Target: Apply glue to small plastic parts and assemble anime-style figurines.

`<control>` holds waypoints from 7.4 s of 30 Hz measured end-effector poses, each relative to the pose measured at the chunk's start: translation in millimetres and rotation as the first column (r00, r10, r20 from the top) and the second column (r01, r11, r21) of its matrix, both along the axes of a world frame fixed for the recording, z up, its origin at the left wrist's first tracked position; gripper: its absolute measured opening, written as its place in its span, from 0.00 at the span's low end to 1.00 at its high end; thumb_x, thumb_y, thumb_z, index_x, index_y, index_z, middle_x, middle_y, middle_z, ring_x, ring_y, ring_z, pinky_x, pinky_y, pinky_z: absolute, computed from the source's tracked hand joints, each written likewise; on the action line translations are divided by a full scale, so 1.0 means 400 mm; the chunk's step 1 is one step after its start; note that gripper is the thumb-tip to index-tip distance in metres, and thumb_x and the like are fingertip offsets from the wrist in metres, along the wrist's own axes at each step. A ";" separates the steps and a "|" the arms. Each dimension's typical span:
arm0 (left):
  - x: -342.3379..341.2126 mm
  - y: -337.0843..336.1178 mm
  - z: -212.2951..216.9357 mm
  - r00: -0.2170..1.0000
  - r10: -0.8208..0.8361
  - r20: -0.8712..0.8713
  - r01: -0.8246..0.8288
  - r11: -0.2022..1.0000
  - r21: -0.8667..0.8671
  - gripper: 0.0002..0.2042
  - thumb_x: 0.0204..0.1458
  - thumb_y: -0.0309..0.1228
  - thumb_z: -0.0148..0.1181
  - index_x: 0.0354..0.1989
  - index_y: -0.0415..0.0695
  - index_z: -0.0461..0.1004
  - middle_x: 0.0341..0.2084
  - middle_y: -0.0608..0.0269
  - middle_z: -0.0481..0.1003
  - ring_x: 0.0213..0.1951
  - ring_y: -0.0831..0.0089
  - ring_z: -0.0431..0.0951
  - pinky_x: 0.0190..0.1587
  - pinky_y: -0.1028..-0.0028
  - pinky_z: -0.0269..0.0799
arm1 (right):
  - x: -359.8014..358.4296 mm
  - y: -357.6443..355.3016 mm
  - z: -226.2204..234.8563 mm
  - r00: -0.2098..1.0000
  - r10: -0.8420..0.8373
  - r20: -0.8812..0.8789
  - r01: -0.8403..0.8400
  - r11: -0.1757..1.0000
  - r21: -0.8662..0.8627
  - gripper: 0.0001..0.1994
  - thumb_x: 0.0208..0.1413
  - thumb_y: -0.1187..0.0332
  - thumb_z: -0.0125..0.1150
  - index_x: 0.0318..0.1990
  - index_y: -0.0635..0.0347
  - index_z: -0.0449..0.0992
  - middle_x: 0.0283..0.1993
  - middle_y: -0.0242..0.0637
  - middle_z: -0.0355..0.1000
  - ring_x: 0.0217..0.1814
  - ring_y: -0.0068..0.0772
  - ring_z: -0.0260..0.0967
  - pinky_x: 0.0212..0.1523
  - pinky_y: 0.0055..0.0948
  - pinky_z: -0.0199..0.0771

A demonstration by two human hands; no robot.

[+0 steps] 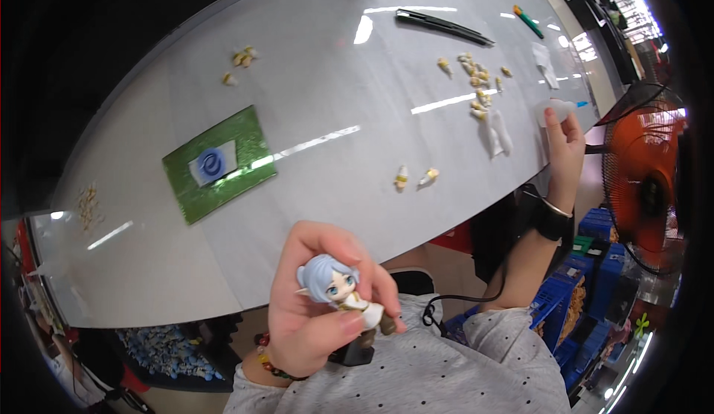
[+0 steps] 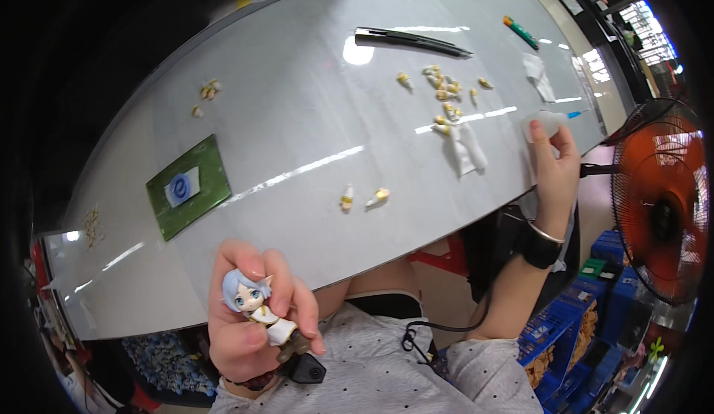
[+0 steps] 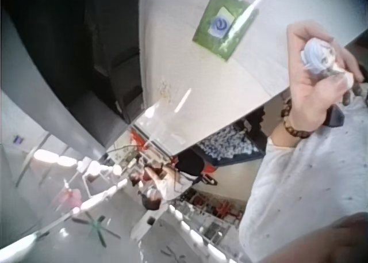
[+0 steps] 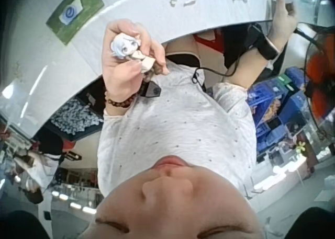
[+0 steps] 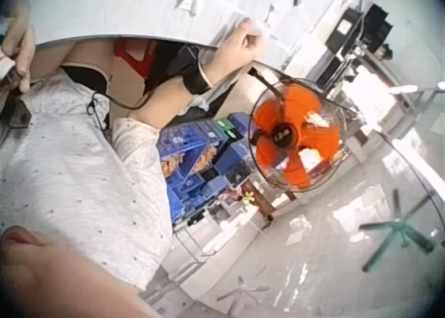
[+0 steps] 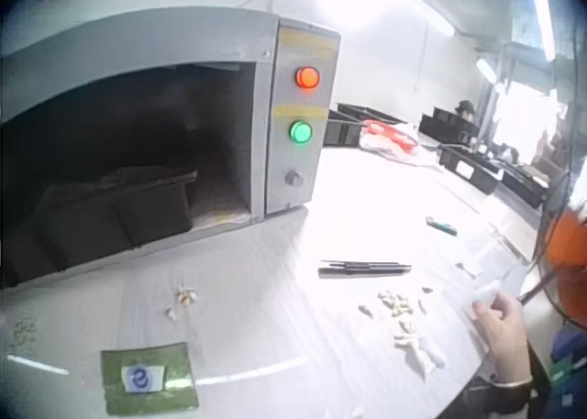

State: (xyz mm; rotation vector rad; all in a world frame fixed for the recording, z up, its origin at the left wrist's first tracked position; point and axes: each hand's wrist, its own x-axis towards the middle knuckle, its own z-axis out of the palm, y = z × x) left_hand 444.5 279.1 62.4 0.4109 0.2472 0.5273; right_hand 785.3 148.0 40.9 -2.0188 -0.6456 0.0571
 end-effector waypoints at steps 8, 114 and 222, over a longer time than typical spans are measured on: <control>0.002 -0.001 -0.001 0.998 0.061 -0.035 -0.062 0.998 -0.018 0.15 0.42 0.21 0.48 0.39 0.42 0.56 0.26 0.60 0.63 0.30 0.67 0.72 0.32 0.65 0.76 | -0.232 0.044 0.043 0.998 0.050 0.040 -0.062 0.894 0.444 0.19 0.56 0.59 0.50 0.44 0.70 0.66 0.31 0.39 0.69 0.32 0.25 0.64 0.34 0.22 0.62; 0.010 -0.029 0.047 0.971 -0.033 -0.238 0.106 0.947 0.302 0.37 0.43 0.35 0.65 0.57 0.28 0.52 0.45 0.51 0.66 0.47 0.74 0.67 0.49 0.78 0.62 | -0.490 0.083 0.058 0.617 0.779 0.107 -0.689 0.470 0.551 0.19 0.30 0.70 0.70 0.34 0.70 0.76 0.29 0.39 0.70 0.28 0.30 0.65 0.27 0.23 0.64; 0.030 -0.033 0.036 0.994 0.044 -0.099 -0.007 0.939 0.343 0.28 0.41 0.21 0.62 0.51 0.35 0.54 0.45 0.32 0.64 0.42 0.64 0.74 0.44 0.70 0.72 | -0.522 0.059 0.041 0.705 0.702 0.101 -0.635 0.562 0.530 0.27 0.32 0.58 0.74 0.37 0.64 0.70 0.32 0.36 0.60 0.32 0.25 0.55 0.28 0.19 0.59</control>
